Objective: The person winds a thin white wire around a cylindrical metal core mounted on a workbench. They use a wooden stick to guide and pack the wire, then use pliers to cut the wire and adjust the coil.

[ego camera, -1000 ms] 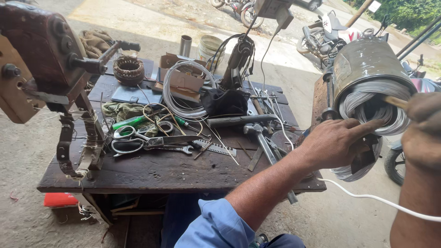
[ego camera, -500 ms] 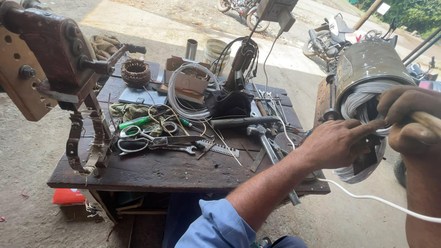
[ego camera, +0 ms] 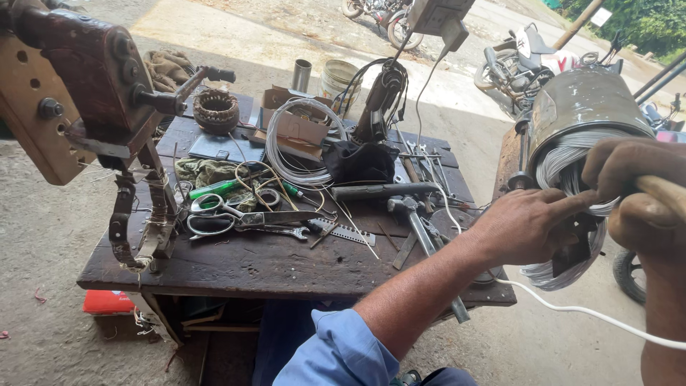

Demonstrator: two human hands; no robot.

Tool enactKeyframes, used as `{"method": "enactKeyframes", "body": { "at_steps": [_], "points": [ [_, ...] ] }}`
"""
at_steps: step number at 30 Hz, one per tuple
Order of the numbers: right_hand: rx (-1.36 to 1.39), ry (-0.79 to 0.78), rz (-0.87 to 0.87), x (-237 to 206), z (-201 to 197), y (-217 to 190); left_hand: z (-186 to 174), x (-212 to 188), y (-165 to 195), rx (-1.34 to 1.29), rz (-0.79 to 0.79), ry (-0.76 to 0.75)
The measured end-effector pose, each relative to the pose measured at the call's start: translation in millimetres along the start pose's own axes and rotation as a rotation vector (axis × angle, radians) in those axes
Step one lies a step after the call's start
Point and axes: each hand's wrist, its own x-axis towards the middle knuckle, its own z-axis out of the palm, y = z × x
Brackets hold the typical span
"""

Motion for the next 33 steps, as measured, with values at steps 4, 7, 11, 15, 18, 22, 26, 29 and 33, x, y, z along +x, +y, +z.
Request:
{"method": "enactKeyframes", "body": {
  "at_steps": [4,7,11,15,18,22,26,29,33],
  "points": [
    [0.044,0.021,0.06,-5.6,-0.6,8.6,9.8,1.9,-6.6,0.019,0.014,0.005],
    [0.18,0.029,-0.017,-15.0,-2.1,22.0,19.2,3.4,-12.2,0.013,0.013,0.021],
    [0.321,0.082,0.023,-50.7,-10.3,42.4,32.2,3.4,-15.0,-0.012,0.038,0.05],
    [0.305,0.081,-0.07,-80.5,-20.8,69.6,32.8,4.5,-12.5,-0.021,0.028,0.048],
    [0.296,0.138,-0.207,-90.0,-23.1,84.5,25.2,4.2,-7.0,-0.043,0.044,0.08],
    [0.352,0.295,-0.173,-102.4,-12.4,90.4,12.3,2.2,-0.2,-0.032,0.037,0.084],
    [0.241,0.363,-0.08,-116.2,-10.3,100.5,6.7,1.8,6.8,-0.016,0.052,0.14],
    [0.288,0.401,-0.019,-118.4,-8.5,116.1,7.3,3.0,9.5,-0.01,0.02,0.159],
    [0.327,0.397,-0.019,-110.7,-6.9,124.9,8.2,4.5,10.9,0.016,-0.007,0.181]
  ]
}}
